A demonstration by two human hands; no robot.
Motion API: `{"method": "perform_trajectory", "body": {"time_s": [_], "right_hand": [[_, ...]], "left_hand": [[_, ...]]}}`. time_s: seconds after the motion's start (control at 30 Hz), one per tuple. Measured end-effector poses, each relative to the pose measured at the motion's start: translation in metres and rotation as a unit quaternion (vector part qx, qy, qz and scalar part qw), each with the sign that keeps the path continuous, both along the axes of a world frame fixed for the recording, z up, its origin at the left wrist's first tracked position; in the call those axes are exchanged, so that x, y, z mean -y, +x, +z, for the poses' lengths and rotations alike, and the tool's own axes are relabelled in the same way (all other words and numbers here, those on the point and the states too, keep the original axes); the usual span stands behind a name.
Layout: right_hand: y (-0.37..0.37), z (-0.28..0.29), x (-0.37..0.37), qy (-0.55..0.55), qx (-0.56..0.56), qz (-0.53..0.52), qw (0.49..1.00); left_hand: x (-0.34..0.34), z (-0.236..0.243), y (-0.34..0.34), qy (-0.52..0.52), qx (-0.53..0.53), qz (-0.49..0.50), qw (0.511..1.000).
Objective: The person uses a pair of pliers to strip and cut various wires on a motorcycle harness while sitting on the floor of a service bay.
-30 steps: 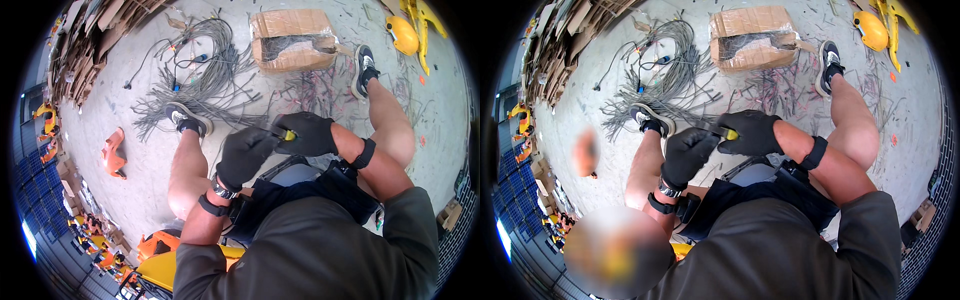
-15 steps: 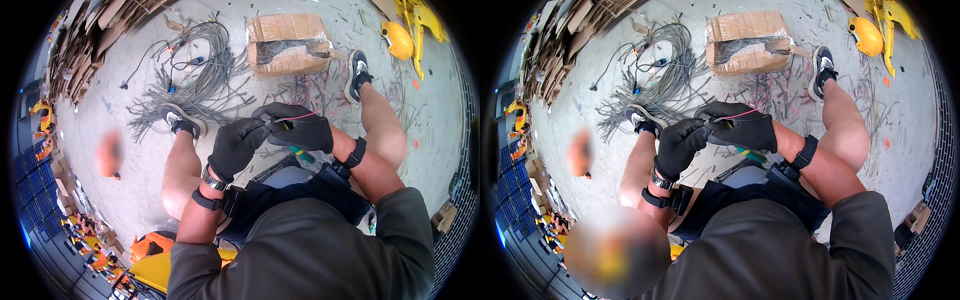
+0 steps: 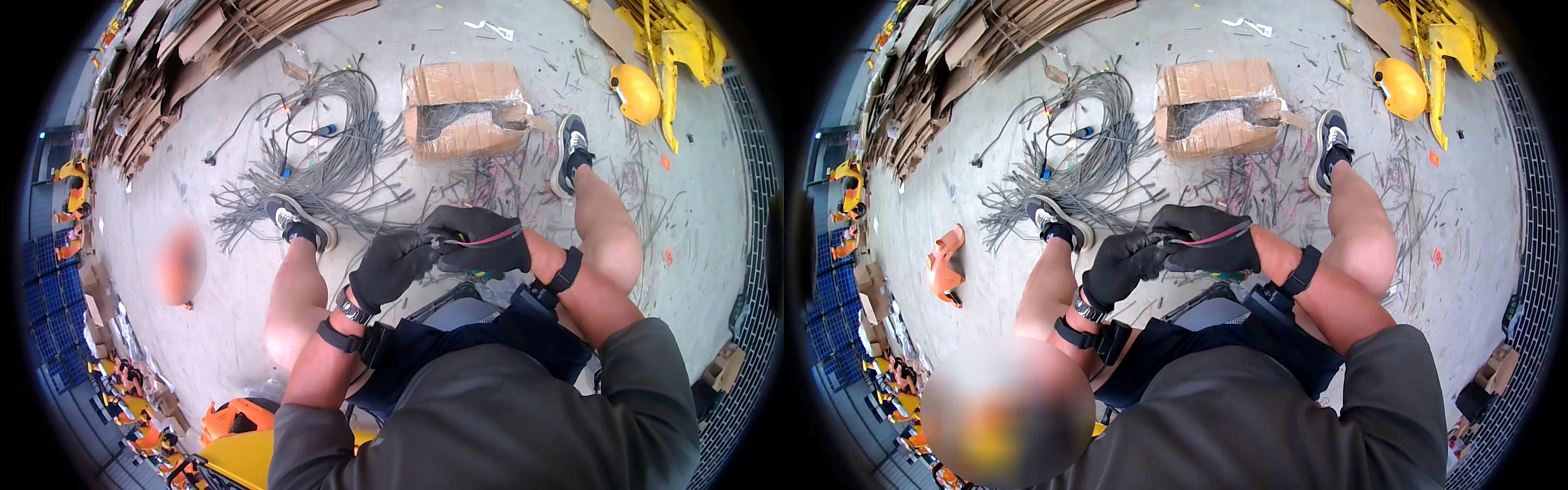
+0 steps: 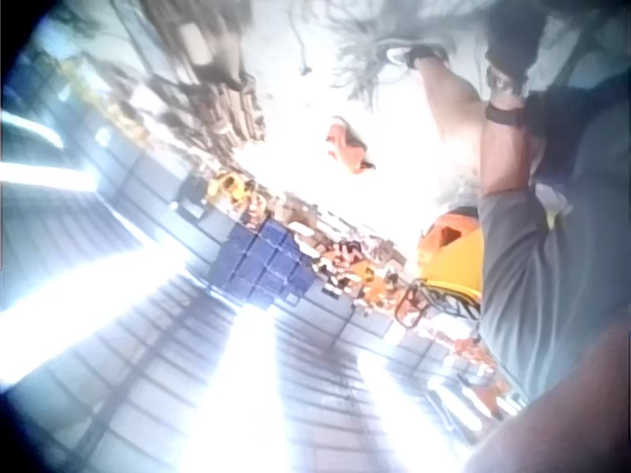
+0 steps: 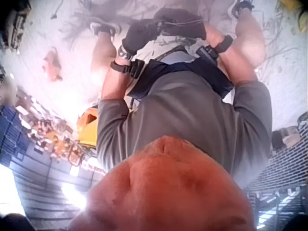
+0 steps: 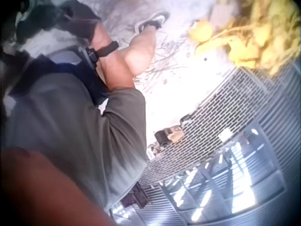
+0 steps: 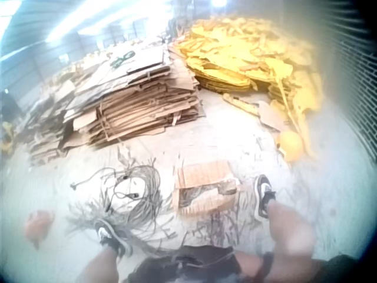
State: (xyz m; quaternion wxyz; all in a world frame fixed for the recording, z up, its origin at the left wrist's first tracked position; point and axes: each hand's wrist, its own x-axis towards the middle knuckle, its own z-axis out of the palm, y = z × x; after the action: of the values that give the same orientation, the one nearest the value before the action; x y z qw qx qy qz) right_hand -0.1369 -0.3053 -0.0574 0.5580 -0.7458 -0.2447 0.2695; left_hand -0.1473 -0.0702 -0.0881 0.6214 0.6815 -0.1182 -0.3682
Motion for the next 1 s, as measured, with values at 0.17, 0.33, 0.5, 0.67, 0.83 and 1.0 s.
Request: {"method": "perform_trajectory", "body": {"time_s": [0.17,0.33,0.5,0.67,0.83,1.0], "right_hand": [[0.002,-0.008,-0.003,-0.013,-0.005,-0.015,1.0],[0.002,-0.026,-0.014,-0.012,-0.024,-0.027,0.999],[0.001,-0.046,-0.013,-0.028,0.059,-0.066,0.996],[0.016,-0.045,-0.008,0.003,0.029,-0.054,0.998],[0.007,-0.063,-0.013,-0.041,0.043,0.006,0.998],[-0.009,-0.071,-0.006,-0.107,0.03,-0.019,0.994]], "left_hand": [[0.009,0.002,0.008,0.116,0.326,0.003,0.938],[0.01,-0.004,0.003,0.176,0.293,0.042,0.939],[0.012,-0.026,-0.003,0.062,0.144,0.082,0.984],[0.012,-0.028,0.0,0.088,0.253,0.015,0.963],[-0.006,-0.063,-0.001,0.135,0.323,-0.063,0.934],[0.015,-0.048,-0.001,0.145,0.117,-0.084,0.979]]}}
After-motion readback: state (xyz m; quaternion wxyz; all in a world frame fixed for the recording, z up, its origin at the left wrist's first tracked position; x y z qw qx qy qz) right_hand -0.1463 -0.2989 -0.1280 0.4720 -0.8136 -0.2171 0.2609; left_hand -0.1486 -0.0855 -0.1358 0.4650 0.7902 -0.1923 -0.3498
